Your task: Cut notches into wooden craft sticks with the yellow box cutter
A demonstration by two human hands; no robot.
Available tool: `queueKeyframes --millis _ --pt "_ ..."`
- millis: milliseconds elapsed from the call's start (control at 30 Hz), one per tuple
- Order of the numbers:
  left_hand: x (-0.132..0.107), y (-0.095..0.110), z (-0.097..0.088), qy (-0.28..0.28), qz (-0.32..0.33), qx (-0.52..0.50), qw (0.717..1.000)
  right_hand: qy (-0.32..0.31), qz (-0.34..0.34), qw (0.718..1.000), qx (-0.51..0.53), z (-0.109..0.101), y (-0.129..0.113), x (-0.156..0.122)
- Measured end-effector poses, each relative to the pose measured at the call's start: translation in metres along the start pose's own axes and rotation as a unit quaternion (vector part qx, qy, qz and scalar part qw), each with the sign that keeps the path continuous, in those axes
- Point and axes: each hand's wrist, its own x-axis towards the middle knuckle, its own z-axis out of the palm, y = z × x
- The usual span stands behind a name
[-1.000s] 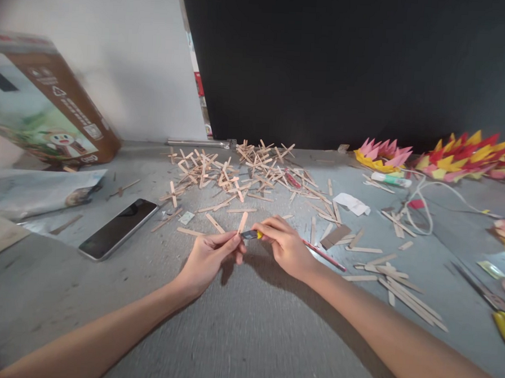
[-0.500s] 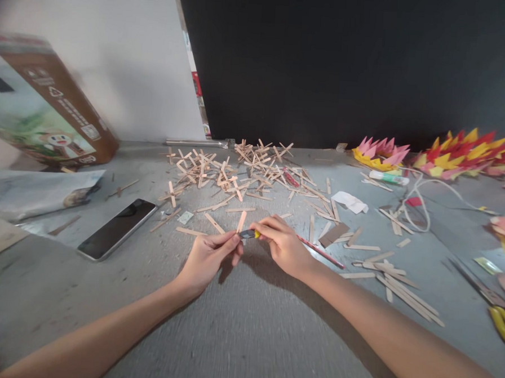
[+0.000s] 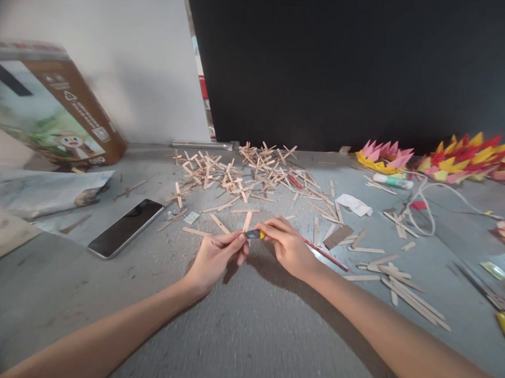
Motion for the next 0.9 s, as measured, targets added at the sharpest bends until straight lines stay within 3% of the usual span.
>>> queueKeyframes --millis 267,567,800,900 --pt "-0.0013 0.0005 0.0005 -0.002 -0.017 0.002 1.0 -0.001 0.005 1.0 0.004 0.0004 -0.0003 0.0" --pt "-0.0002 -0.0021 -0.002 -0.008 0.018 0.038 0.999 -0.005 0.007 1.0 0.013 0.0009 0.0019 -0.0009" --pt "0.0023 -0.008 -0.0042 -0.016 -0.004 -0.023 1.0 0.0 0.004 1.0 0.007 0.002 0.0018 0.0014" --pt "0.001 -0.0064 -0.0036 -0.011 0.004 0.01 1.0 0.002 -0.001 1.0 0.001 0.0021 -0.0004 0.0021"
